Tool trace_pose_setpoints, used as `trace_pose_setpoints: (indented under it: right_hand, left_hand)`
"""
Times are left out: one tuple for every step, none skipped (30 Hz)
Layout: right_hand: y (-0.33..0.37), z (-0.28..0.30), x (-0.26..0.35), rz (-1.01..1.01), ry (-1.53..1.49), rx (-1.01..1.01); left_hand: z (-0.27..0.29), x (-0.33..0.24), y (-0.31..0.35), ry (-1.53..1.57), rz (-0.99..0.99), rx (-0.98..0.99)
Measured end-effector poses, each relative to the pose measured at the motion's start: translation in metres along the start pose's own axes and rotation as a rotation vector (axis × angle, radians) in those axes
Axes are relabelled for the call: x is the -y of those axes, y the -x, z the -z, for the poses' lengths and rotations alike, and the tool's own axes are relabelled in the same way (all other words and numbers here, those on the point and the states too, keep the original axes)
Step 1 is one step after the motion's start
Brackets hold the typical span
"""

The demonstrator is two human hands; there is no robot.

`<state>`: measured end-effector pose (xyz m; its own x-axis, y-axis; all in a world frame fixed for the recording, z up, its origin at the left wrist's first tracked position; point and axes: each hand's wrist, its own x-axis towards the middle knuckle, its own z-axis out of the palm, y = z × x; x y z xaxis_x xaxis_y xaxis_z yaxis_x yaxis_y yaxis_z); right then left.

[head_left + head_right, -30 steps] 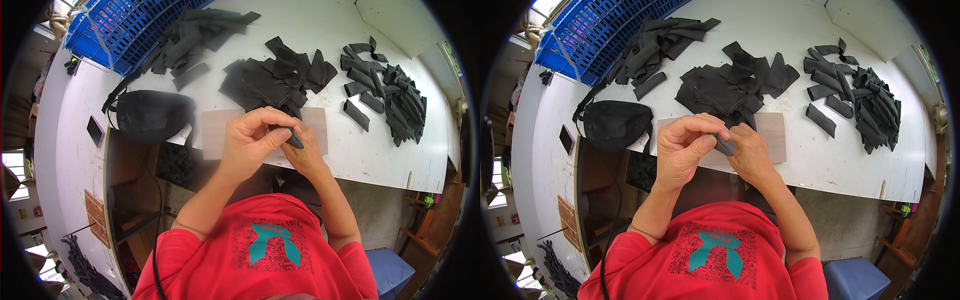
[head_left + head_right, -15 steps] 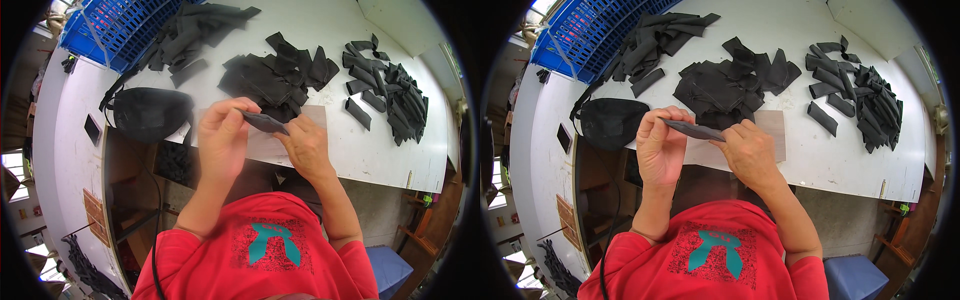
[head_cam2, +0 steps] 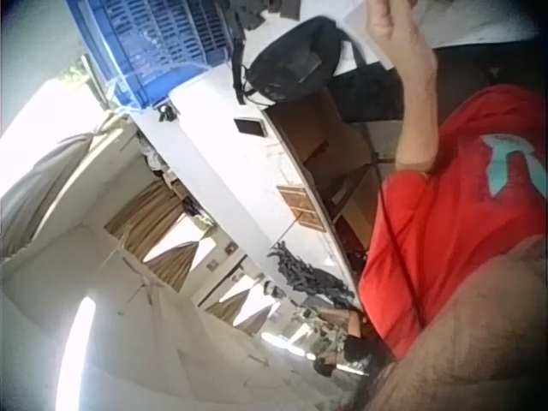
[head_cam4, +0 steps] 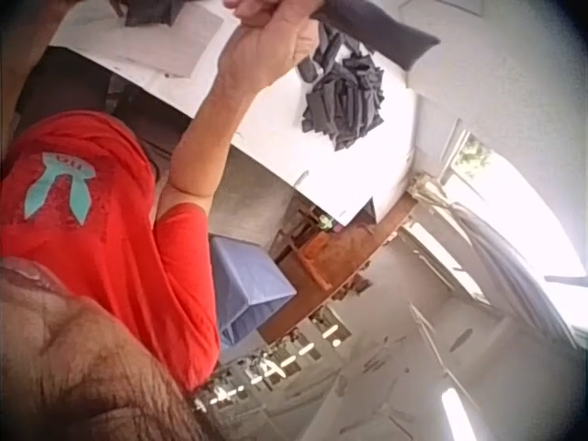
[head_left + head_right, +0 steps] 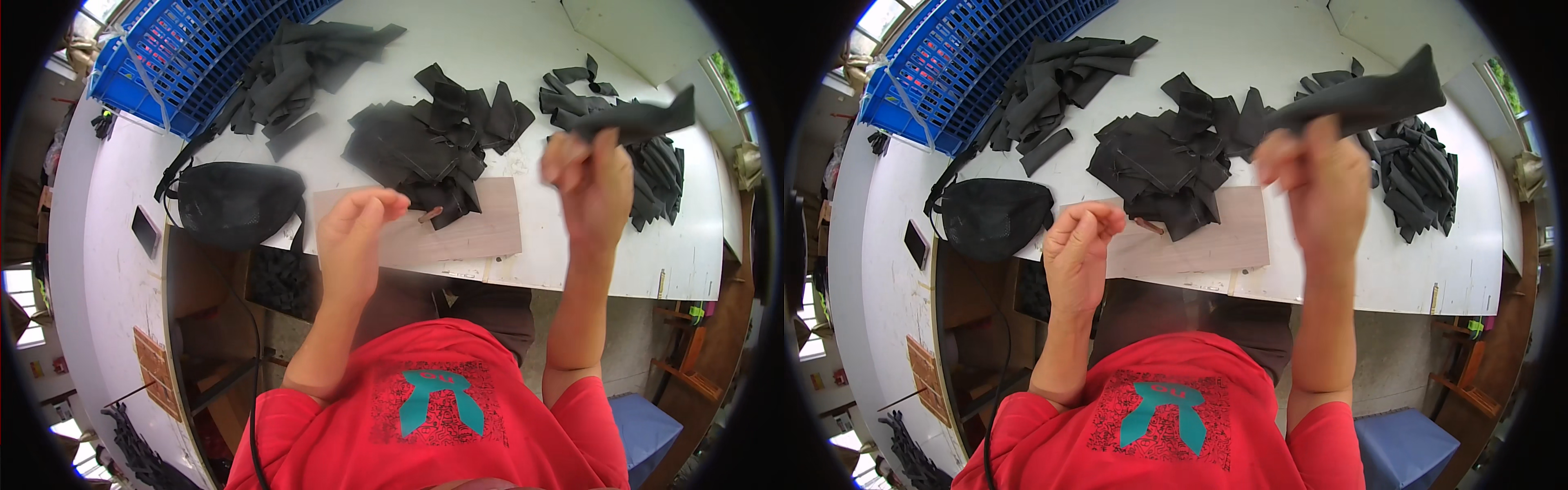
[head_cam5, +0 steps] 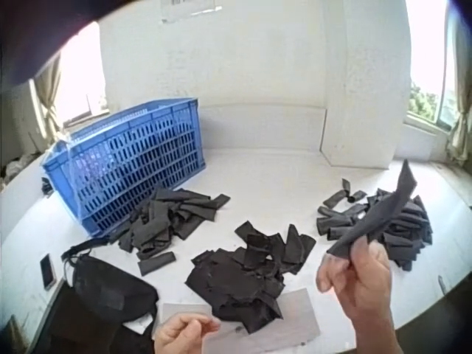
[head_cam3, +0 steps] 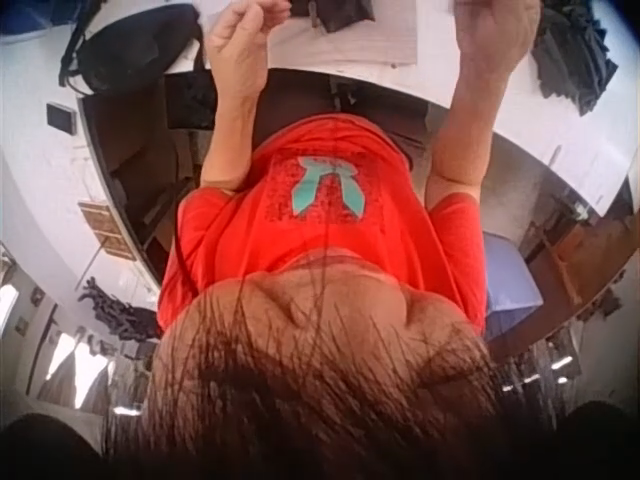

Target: The recorder is folding and checking small black foam pieces on a workbench.

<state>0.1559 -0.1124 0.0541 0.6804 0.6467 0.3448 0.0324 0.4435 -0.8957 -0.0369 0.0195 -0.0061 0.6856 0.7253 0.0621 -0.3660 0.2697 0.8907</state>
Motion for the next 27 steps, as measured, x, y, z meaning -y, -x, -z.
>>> trace_pose_setpoints:
  right_hand:
    - [-0.013,0.019,-0.005,0.004,-0.17,-0.149]
    - [-0.023,0.034,-0.011,-0.099,-0.105,-0.296]
    - [-0.029,0.048,-0.018,-0.2,-0.035,-0.447]
    - [-0.031,0.064,-0.033,-0.288,0.304,-0.472]
    - [-0.033,0.077,-0.052,-0.37,0.643,-0.495]
    - [-0.034,0.079,-0.072,-0.408,0.696,-0.477]
    - [-0.036,0.082,-0.089,-0.444,0.752,-0.464]
    - [-0.04,0.089,-0.115,-0.399,0.939,-0.437]
    - [-0.044,0.092,-0.133,-0.356,1.125,-0.405]
    - [-0.048,0.084,-0.138,-0.354,1.123,-0.404]
    - [-0.052,0.075,-0.144,-0.37,1.298,-0.423]
    - [-0.055,0.069,-0.147,-0.384,1.473,-0.442]
    - [-0.058,0.072,-0.147,-0.381,1.472,-0.443]
    - [-0.06,0.077,-0.145,-0.401,1.372,-0.421]
    - [-0.06,0.081,-0.142,-0.42,1.272,-0.394]
    - [-0.059,0.084,-0.139,-0.369,1.096,-0.464]
    - [-0.054,0.089,-0.135,-0.371,1.1,-0.468]
    - [-0.047,0.082,-0.121,-0.417,0.645,-0.51]
    - [-0.038,0.073,-0.105,-0.452,0.187,-0.534]
    - [-0.028,0.059,-0.09,-0.472,0.032,-0.507]
    - [-0.015,0.043,-0.077,-0.495,-0.127,-0.475]
    - [0.002,0.036,-0.069,-0.532,-0.189,-0.44]
    - [0.018,0.028,-0.062,-0.57,-0.259,-0.404]
    - [0.032,0.018,-0.056,-0.609,-0.331,-0.395]
    - [0.045,0.011,-0.053,-0.615,-0.391,-0.397]
    - [0.056,0.005,-0.048,-0.64,-0.416,-0.425]
    - [0.063,0.0,-0.044,-0.659,-0.434,-0.451]
  left_hand:
    - [0.003,0.002,0.001,-0.012,0.06,0.011]
    - [0.005,0.002,0.002,-0.031,0.11,-0.004]
    - [0.006,0.003,0.004,-0.027,0.108,-0.003]
    - [0.008,0.007,0.006,-0.018,0.158,-0.007]
    - [0.009,0.009,0.006,-0.011,0.209,-0.007]
    - [0.009,0.012,0.009,-0.011,0.229,-0.024]
    - [0.009,0.014,0.01,-0.009,0.229,-0.014]
    - [0.009,0.016,0.012,-0.026,0.279,0.025]
    - [0.01,0.017,0.015,-0.044,0.331,0.061]
    - [0.008,0.018,0.018,-0.055,0.375,0.07]
    - [0.007,0.021,0.021,-0.056,0.373,0.07]
    - [0.006,0.023,0.025,-0.049,0.401,0.113]
    - [0.005,0.024,0.027,-0.043,0.43,0.158]
    - [0.004,0.024,0.027,-0.039,0.451,0.199]
    - [0.003,0.025,0.029,-0.037,0.45,0.199]
    - [0.001,0.026,0.032,-0.057,0.455,0.207]
    - [-0.002,0.027,0.034,-0.077,0.462,0.217]
    - [-0.003,0.029,0.035,-0.07,0.465,0.208]
    - [-0.007,0.029,0.037,-0.121,0.45,0.211]
    - [-0.011,0.03,0.039,-0.17,0.439,0.224]
    - [-0.018,0.03,0.04,-0.164,0.447,0.216]
    - [-0.025,0.032,0.038,-0.217,0.367,0.239]
    - [-0.031,0.034,0.036,-0.275,0.287,0.259]
    - [-0.035,0.04,0.035,-0.224,0.283,0.254]
    - [-0.042,0.039,0.034,-0.233,0.302,0.25]
    - [-0.051,0.032,0.031,-0.17,0.277,0.217]
    - [-0.056,0.027,0.028,-0.102,0.246,0.188]
